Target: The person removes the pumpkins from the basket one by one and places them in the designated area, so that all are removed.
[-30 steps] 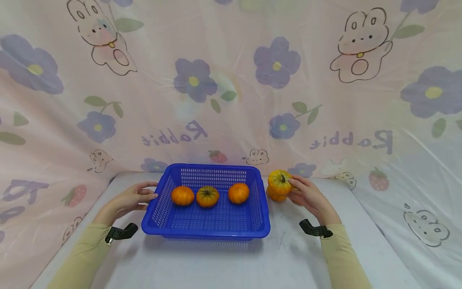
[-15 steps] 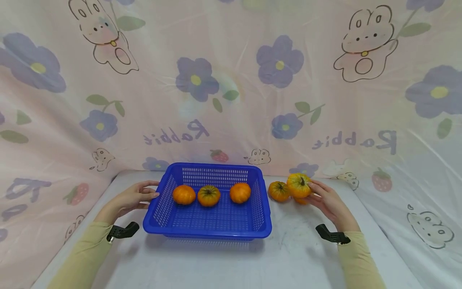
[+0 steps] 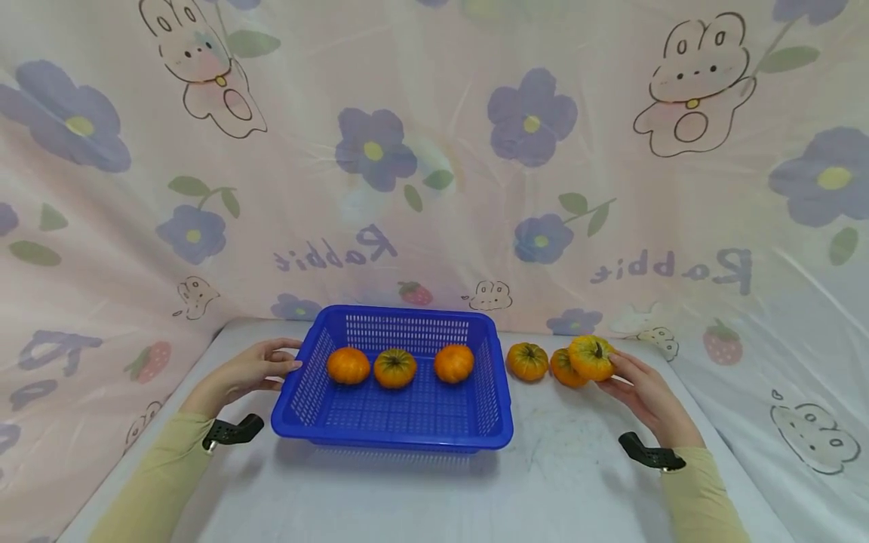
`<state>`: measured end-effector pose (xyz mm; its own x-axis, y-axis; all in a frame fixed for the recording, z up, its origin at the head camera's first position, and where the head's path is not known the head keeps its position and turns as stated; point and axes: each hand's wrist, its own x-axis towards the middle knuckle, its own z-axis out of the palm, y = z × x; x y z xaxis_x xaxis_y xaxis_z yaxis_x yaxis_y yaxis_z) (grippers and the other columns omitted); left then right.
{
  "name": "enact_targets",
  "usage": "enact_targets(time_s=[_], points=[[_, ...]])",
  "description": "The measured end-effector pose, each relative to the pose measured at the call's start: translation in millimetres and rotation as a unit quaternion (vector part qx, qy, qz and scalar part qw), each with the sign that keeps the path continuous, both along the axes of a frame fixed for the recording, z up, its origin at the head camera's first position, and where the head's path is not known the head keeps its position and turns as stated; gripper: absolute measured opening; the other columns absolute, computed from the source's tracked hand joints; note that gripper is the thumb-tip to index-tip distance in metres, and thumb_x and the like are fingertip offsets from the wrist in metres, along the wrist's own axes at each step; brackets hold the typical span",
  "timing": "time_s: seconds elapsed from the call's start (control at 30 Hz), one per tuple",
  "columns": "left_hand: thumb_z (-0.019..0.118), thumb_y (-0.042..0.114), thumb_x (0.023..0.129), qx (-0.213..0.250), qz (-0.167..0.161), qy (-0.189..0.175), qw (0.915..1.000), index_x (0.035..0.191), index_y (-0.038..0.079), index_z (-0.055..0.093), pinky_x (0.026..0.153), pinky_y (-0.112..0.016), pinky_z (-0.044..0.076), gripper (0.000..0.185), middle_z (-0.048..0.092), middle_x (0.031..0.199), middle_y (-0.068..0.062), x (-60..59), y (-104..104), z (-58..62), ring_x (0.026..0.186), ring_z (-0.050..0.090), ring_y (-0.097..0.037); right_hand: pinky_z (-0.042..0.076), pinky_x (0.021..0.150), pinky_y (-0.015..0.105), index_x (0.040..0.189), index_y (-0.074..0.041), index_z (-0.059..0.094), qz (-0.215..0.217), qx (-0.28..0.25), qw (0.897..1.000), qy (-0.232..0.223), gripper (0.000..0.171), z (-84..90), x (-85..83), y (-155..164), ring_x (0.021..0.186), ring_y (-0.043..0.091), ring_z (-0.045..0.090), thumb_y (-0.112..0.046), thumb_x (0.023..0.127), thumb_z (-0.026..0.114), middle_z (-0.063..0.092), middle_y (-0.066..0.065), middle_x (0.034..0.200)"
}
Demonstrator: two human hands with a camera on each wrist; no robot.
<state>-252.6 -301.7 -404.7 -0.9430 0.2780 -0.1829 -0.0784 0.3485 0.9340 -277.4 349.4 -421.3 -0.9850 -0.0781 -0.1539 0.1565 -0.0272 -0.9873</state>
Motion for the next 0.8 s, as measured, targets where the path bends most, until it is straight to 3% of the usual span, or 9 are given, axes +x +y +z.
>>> enact_targets(time_s=[0.53, 0.8], points=[[0.055, 0.020, 0.099, 0.021, -0.014, -0.022, 0.9994, 0.147, -0.003, 0.021, 0.086, -0.041, 0.053, 0.063, 0.059, 0.109, -0.015, -1.7, -5.9, 1.2, 0.095, 0.062, -0.027, 0.043, 0.098, 0.034, 0.152, -0.002, 0.000, -0.031, -0.039, 0.998, -0.044, 0.087, -17.1, -4.5, 34.0, 0.092, 0.005, 0.057, -0.039, 0.096, 0.056, 0.004, 0.020, 0.153], [0.055, 0.017, 0.099, 0.032, -0.009, -0.032, 0.9989, 0.148, -0.004, 0.020, 0.085, -0.040, 0.053, 0.064, 0.059, 0.109, -0.014, -1.6, -4.2, 2.1, 0.094, 0.063, -0.026, 0.047, 0.094, 0.032, 0.151, 0.003, 0.007, -0.043, -0.004, 0.998, -0.042, 0.078, -23.9, -1.7, 45.0, 0.094, 0.008, 0.053, -0.037, 0.099, 0.050, 0.008, 0.023, 0.149]])
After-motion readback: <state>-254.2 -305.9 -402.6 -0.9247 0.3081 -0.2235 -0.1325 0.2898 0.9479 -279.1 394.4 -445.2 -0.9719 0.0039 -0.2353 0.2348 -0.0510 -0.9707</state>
